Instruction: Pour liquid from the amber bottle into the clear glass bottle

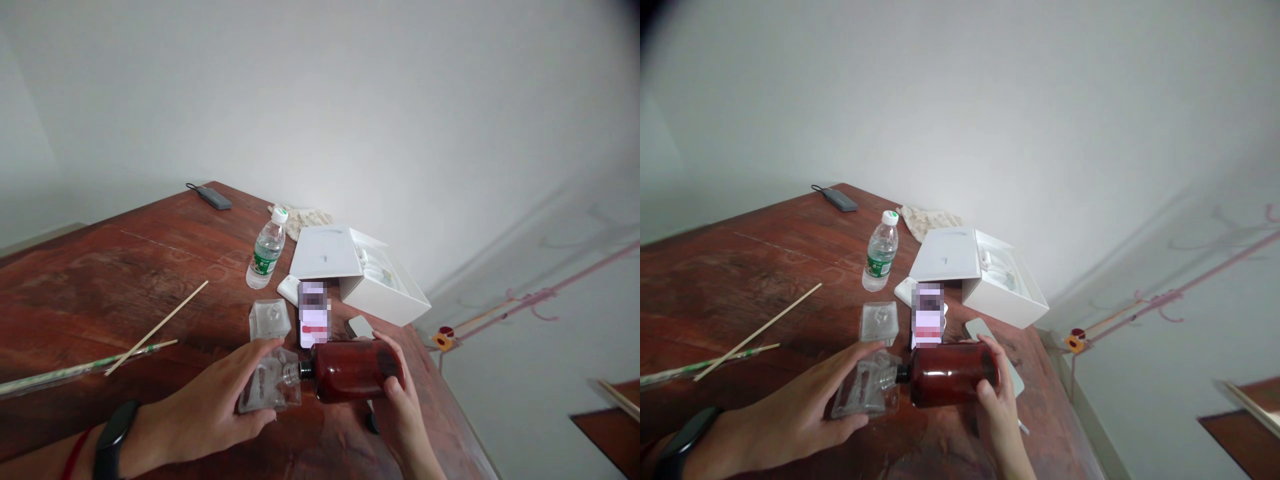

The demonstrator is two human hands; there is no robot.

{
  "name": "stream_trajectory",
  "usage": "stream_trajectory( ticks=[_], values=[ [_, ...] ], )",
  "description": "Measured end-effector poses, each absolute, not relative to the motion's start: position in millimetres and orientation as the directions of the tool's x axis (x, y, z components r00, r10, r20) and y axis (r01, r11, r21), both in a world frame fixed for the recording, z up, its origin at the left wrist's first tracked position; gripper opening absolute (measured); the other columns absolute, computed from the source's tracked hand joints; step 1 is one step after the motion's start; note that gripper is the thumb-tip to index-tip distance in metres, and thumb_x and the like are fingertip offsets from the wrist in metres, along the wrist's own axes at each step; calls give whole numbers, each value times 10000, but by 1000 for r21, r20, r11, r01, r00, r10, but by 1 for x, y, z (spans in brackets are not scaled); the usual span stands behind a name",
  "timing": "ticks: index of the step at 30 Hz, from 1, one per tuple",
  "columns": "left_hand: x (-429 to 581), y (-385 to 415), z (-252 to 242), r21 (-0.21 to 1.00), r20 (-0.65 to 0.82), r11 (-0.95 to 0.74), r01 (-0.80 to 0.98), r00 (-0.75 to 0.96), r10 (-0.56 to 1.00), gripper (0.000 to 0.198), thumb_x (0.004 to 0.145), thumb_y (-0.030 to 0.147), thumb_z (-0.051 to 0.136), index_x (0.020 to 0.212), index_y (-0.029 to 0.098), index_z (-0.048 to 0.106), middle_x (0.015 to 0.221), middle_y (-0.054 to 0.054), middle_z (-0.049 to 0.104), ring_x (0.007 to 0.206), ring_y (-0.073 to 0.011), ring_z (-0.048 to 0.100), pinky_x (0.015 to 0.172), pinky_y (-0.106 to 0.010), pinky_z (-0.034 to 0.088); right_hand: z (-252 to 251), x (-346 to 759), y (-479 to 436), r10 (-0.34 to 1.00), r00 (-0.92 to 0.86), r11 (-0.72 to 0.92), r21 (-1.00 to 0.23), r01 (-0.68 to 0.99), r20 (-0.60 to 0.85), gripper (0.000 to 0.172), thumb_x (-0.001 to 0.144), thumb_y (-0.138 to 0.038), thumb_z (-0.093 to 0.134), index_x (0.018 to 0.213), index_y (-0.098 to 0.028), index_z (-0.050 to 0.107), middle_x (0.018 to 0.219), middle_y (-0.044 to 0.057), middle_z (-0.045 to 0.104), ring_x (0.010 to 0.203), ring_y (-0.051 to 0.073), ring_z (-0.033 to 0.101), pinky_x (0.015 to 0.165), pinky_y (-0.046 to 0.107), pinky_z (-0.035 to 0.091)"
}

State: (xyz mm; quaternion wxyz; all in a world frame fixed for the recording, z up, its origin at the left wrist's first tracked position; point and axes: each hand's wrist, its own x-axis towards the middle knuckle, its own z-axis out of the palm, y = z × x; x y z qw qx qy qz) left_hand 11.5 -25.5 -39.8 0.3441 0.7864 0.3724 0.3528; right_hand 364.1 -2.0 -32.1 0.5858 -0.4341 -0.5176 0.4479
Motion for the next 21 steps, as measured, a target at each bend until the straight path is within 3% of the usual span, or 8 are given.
stream_trajectory(
  ticks=[21],
  values=[
    [12,-25,-43,808,303,-479,342,456,837,941,892,155,773,1677,404,318,1681,-63,537,1502,-332,575,1308,-524,436,-28,360,-5,970,97,229,-972,-56,223,818,721,-714,923,1404,-335,681,1345,118,773,1179,397,752,934,500,624]
  ],
)
